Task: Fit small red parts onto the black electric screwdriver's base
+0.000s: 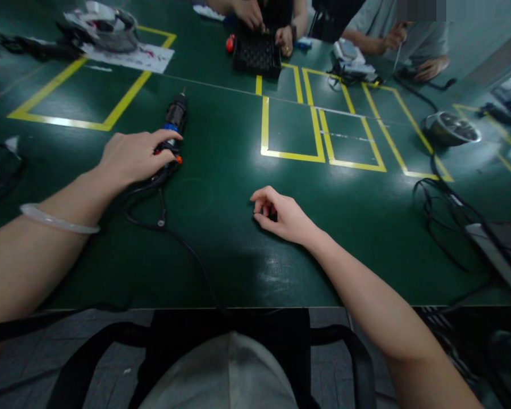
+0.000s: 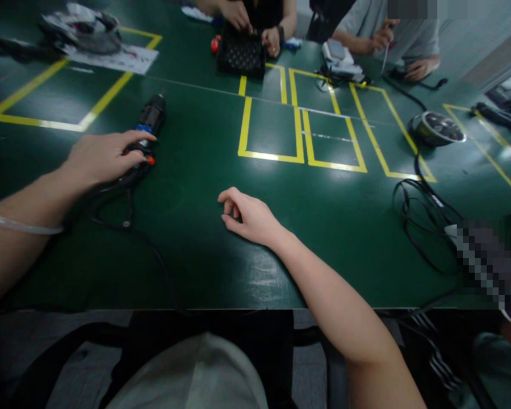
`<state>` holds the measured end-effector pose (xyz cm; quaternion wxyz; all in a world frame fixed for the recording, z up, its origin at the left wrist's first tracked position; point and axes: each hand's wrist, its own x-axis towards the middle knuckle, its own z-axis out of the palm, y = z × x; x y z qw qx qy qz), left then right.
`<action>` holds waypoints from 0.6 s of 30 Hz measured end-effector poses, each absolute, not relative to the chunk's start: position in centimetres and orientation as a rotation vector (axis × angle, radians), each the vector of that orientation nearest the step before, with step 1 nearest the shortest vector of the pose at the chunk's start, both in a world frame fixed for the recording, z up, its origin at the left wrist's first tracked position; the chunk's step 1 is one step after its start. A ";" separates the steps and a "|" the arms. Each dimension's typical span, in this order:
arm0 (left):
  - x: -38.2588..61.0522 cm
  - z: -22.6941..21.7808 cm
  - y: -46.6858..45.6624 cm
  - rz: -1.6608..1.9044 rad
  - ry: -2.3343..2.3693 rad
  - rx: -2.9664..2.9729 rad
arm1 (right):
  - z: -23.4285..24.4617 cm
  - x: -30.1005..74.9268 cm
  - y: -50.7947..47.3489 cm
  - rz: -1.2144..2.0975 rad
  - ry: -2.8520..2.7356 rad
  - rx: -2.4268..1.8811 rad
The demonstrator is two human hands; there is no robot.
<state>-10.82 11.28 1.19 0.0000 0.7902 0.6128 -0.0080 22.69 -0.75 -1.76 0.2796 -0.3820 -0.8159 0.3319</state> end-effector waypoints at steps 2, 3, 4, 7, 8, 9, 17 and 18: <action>-13.0 1.1 12.6 0.000 1.996 2.392 | -1.7 22.7 -0.7 0.890 -2.193 -1.026; -14.1 1.0 13.2 0.020 2.030 2.349 | -1.7 22.7 -0.7 0.891 -2.196 -1.031; -15.2 0.9 13.8 0.031 2.059 2.304 | -1.7 22.7 -0.7 0.892 -2.198 -1.037; -18.1 0.7 15.1 0.032 2.161 2.171 | -1.6 22.6 -0.7 0.895 -2.204 -1.042; -18.8 0.7 15.4 0.019 2.180 2.135 | -1.6 22.6 -0.7 0.896 -2.204 -1.041; -19.4 0.7 15.6 0.013 2.193 2.109 | -1.6 22.6 -0.7 0.897 -2.203 -1.041; -20.8 0.2 16.0 0.005 2.215 2.149 | -1.5 22.6 -0.8 0.898 -2.198 -1.031; -20.9 0.0 16.1 0.010 2.206 2.166 | -1.5 22.6 -0.8 0.896 -2.199 -1.031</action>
